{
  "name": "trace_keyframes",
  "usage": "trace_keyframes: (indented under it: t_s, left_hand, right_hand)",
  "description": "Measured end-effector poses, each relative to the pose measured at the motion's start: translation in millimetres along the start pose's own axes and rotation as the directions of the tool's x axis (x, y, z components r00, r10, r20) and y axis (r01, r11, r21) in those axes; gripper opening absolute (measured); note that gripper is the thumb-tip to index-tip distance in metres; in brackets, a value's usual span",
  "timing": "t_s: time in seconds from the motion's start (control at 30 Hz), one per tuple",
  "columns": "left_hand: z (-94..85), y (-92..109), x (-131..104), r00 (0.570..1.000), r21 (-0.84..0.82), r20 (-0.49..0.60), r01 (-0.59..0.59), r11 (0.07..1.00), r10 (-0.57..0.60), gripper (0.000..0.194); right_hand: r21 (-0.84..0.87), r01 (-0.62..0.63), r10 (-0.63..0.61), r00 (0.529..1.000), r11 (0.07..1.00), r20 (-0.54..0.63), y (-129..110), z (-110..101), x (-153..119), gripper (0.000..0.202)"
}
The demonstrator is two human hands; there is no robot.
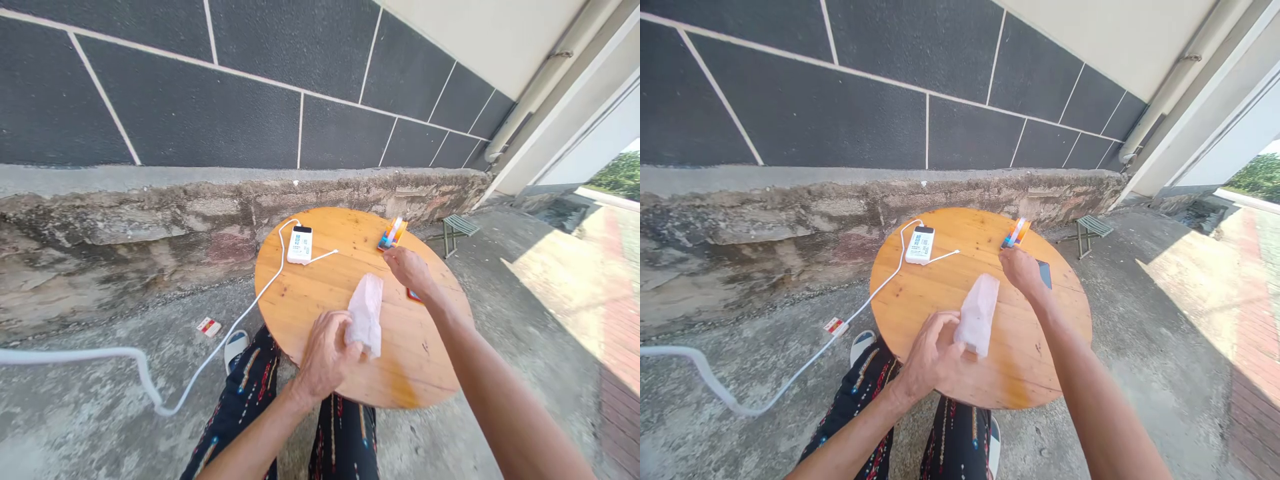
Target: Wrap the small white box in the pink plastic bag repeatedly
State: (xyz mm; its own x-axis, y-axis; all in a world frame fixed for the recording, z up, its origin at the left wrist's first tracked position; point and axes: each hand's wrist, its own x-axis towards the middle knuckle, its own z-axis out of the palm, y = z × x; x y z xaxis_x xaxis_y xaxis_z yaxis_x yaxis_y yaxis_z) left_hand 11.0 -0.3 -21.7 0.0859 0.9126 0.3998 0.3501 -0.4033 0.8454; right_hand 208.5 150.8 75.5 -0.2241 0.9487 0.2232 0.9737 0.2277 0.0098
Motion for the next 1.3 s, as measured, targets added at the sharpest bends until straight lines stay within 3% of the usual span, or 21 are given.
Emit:
trace_keyframes:
  t_s: [0.17,0.3,0.4,0.53,0.7,0.9,1.03,1.3]
  left_hand:
    - [-3.9,-16.1,46.3,0.977,0.006,0.019,0.212,0.977,-0.212,0.021]
    - [7.2,-32.2,85.2,0.950,0.104,0.096,0.287,0.952,-0.297,0.028]
    - [18.3,-39.3,103.1,0.934,0.151,0.130,0.313,0.938,-0.333,0.037]
    - [28.0,-42.4,110.5,0.930,0.163,0.150,0.312,0.936,-0.336,0.033]
    - [27.4,-43.6,109.9,0.930,0.143,0.133,0.325,0.935,-0.343,0.030]
    - [23.0,-42.8,110.9,0.928,0.152,0.137,0.327,0.933,-0.347,0.031]
    - [23.8,-43.1,111.7,0.922,0.182,0.147,0.331,0.926,-0.358,0.029]
    - [21.8,-40.1,117.2,0.922,0.236,0.184,0.294,0.926,-0.340,0.016]
  right_hand:
    - [0.011,-0.080,0.078,0.993,0.997,0.094,-26.9,-9.9,-34.9,0.025]
    - [-0.087,-0.040,0.056,0.982,0.995,0.179,-56.1,-0.4,-48.2,0.033]
    - [-0.092,-0.066,0.082,0.980,0.994,0.181,-63.0,10.7,-51.0,0.033]
    - [-0.034,-0.127,0.131,0.979,0.991,0.157,-49.1,15.7,-59.4,0.016]
    - [0.092,-0.226,0.215,0.970,0.970,0.117,-12.8,20.5,-83.8,0.025]
    - [0.306,-0.302,0.280,0.953,0.903,0.115,21.7,55.1,-106.5,0.025]
    - [0.398,-0.310,0.294,0.950,0.864,0.102,26.8,66.2,-111.1,0.026]
    - [0.493,-0.256,0.247,0.965,0.831,0.085,22.4,54.5,-112.3,0.033]
